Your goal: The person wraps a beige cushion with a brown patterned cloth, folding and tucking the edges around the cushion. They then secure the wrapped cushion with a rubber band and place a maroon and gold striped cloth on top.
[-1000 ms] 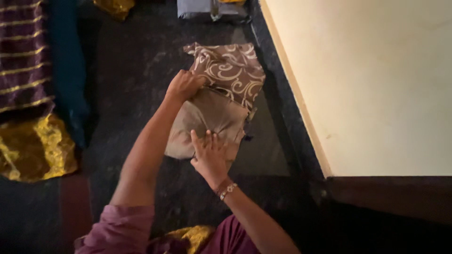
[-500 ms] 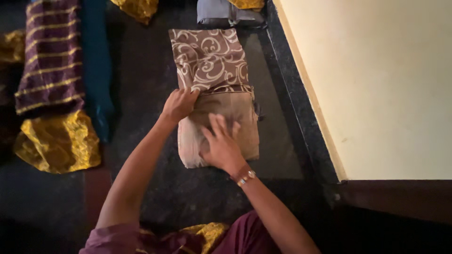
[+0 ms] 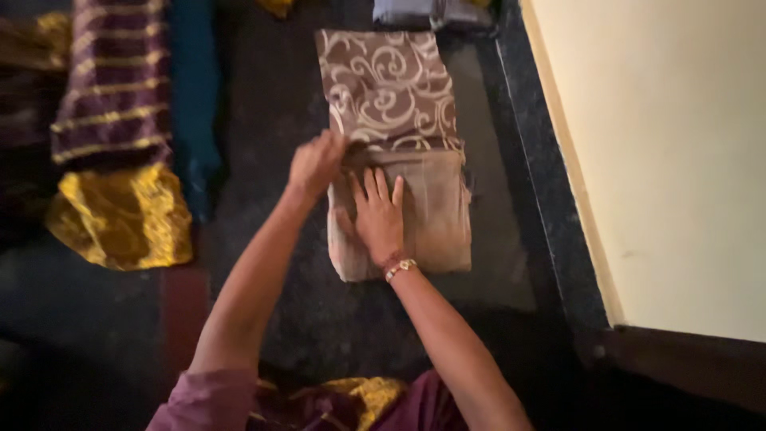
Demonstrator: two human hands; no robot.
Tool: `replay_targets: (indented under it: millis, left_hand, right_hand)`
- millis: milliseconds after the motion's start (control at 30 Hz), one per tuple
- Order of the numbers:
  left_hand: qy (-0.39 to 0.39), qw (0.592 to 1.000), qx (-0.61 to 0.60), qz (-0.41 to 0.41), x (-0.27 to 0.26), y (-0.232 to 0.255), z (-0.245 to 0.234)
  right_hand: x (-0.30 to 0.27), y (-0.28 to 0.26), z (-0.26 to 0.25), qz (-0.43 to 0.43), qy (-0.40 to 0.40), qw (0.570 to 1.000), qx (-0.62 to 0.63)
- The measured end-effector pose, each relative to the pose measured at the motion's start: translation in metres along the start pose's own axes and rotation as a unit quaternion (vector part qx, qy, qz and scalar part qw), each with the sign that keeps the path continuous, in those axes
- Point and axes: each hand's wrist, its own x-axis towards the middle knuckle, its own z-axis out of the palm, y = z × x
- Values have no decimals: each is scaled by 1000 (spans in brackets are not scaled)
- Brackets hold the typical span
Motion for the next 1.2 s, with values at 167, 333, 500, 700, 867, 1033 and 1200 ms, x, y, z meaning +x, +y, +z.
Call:
replay_targets:
  millis: [167, 333, 500, 700, 867, 1033, 1200]
  left_hand:
    - [15, 999, 33, -28, -5, -5, 24]
    - [-12, 996, 62, -65, -12, -8, 41]
    - [-18, 995, 69, -69, -23, -11, 48]
    - [-59, 997, 9, -38, -35, -18, 42]
    - [-2, 997, -20, -75, -41, -3, 34]
    - [62, 996, -36, -53, -55, 8, 24]
    - [36, 996, -58, -54, -63, 26, 18]
  right_hand:
    - [2, -5, -1, 14, -32, 999, -12]
    - [6, -1, 18, -7, -37, 997, -71]
    - [23, 0, 26, -18, -28, 999, -27]
    - [40, 4, 24, -36, -20, 999, -36]
    - [24, -11, 31, -4, 2, 998, -66]
    - [7, 7, 34, -97, -10, 993, -72]
    - [19, 13, 36, -119, -39, 991, -51]
